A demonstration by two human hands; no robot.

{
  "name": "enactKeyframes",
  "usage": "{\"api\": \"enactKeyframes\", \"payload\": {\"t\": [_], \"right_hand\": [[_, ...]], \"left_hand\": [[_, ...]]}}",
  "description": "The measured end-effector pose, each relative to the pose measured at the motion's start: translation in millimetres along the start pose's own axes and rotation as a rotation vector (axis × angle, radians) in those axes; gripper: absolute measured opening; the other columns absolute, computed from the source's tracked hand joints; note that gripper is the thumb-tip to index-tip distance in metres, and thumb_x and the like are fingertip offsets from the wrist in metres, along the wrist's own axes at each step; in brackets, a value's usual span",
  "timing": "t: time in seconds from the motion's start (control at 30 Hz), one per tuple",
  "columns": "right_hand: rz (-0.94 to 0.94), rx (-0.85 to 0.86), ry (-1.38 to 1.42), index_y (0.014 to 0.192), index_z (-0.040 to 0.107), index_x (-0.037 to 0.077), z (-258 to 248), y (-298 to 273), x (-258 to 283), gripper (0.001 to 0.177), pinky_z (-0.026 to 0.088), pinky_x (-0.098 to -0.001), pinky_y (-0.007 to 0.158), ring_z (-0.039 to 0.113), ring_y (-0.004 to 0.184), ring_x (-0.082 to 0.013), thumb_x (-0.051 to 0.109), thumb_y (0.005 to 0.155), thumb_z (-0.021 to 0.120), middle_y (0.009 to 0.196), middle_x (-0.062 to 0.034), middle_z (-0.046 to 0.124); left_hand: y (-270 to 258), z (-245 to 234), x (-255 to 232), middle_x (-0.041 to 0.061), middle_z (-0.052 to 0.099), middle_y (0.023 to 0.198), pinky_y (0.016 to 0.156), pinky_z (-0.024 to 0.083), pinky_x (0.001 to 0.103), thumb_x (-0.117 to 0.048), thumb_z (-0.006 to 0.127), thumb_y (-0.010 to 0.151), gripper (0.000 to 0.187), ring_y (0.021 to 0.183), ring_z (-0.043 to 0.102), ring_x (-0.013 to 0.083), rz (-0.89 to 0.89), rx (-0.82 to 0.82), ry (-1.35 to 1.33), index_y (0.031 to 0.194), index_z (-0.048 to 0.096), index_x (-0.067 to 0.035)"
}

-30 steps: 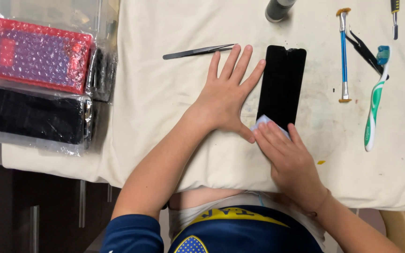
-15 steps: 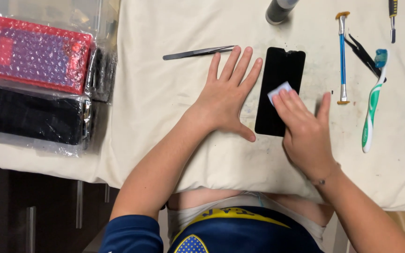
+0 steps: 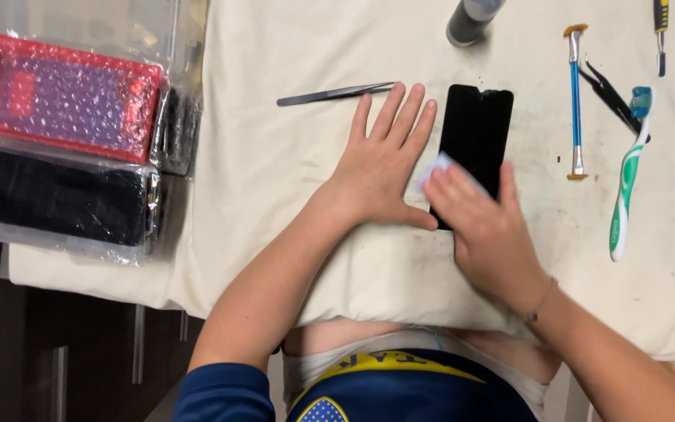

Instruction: The person cleans the screen of a black smartphone with a white wipe. They then apply a liquid from a bottle to the phone's edges using a brush and place the device into a clear plastic bag.

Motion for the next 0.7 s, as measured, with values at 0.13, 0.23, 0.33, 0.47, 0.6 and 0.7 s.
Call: {"api": "enactKeyframes", "payload": {"t": [0.13, 0.23, 0.33, 0.47, 0.6, 0.7], "right_hand": [[0.042, -0.059, 0.032, 0.148, 0.057, 0.009, -3, -9, -12, 0.056, 0.026, -0.0643, 0.124, 0.057, 0.141, -0.028, -0.01, 0.096, 0.046, 0.15, -0.0116, 0.061], [0.153, -0.066, 0.04, 0.152, 0.053, 0.004, -3, 22, -43, 0.073, 0.014, -0.0719, 0.122, 0.05, 0.146, -0.0358, -0.019, 0.084, 0.045, 0.155, -0.0201, 0.056], [0.125, -0.158, -0.045, 0.152, 0.057, 0.001, -8, 32, -31, 0.065, 0.017, -0.0692, 0.122, 0.055, 0.143, -0.0365, -0.019, 0.09, 0.047, 0.152, -0.0219, 0.061], [0.125, -0.082, -0.002, 0.151, 0.055, 0.011, 7, 7, -11, 0.058, 0.016, -0.062, 0.125, 0.047, 0.148, -0.0242, 0.001, 0.094, 0.05, 0.155, -0.0089, 0.055], [0.221, -0.15, 0.038, 0.154, 0.053, 0.011, 10, 40, -47, 0.047, 0.009, -0.06, 0.126, 0.043, 0.149, -0.0272, 0.007, 0.107, 0.05, 0.158, -0.0123, 0.052], [0.235, -0.156, 0.106, 0.155, 0.053, 0.007, 12, 72, -74, 0.046, 0.004, -0.0604, 0.125, 0.039, 0.151, -0.0289, 0.006, 0.11, 0.046, 0.159, -0.0149, 0.05]], "left_hand": [[0, -1, 1, 0.019, -0.001, 0.171, 0.124, -0.001, 0.062, -0.099, 0.081, 0.062, 0.159, 0.157, -0.005, 0.0384, -0.01, 0.012, 0.001, 0.164, 0.005, -0.004], [2, 1, 0, 0.018, -0.001, 0.172, 0.124, -0.003, 0.062, -0.1, 0.082, 0.063, 0.159, 0.158, -0.005, 0.0384, -0.002, 0.013, -0.01, 0.164, 0.003, -0.004], [1, 3, 1, 0.018, 0.0, 0.172, 0.124, -0.002, 0.062, -0.103, 0.08, 0.061, 0.161, 0.158, -0.003, 0.0383, -0.008, -0.009, 0.008, 0.164, 0.005, -0.005], [-2, -10, 1, 0.022, 0.003, 0.171, 0.124, -0.005, 0.063, -0.091, 0.085, 0.061, 0.158, 0.159, -0.002, 0.0391, -0.021, 0.012, -0.099, 0.162, 0.008, 0.002], [-1, -8, 0, 0.025, 0.002, 0.171, 0.123, -0.011, 0.064, -0.082, 0.085, 0.061, 0.154, 0.159, -0.005, 0.0402, -0.017, 0.084, -0.208, 0.162, 0.009, 0.006], [-1, -9, 0, 0.024, 0.004, 0.171, 0.124, -0.01, 0.063, -0.083, 0.085, 0.061, 0.154, 0.159, -0.003, 0.0399, -0.023, 0.084, -0.202, 0.162, 0.01, 0.005]]}}
Point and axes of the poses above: each hand's wrist, its own y-axis towards the middle knuckle, its own z-axis out of the palm, x = y × z, the point moved 9 cm from there along y, towards the middle knuckle
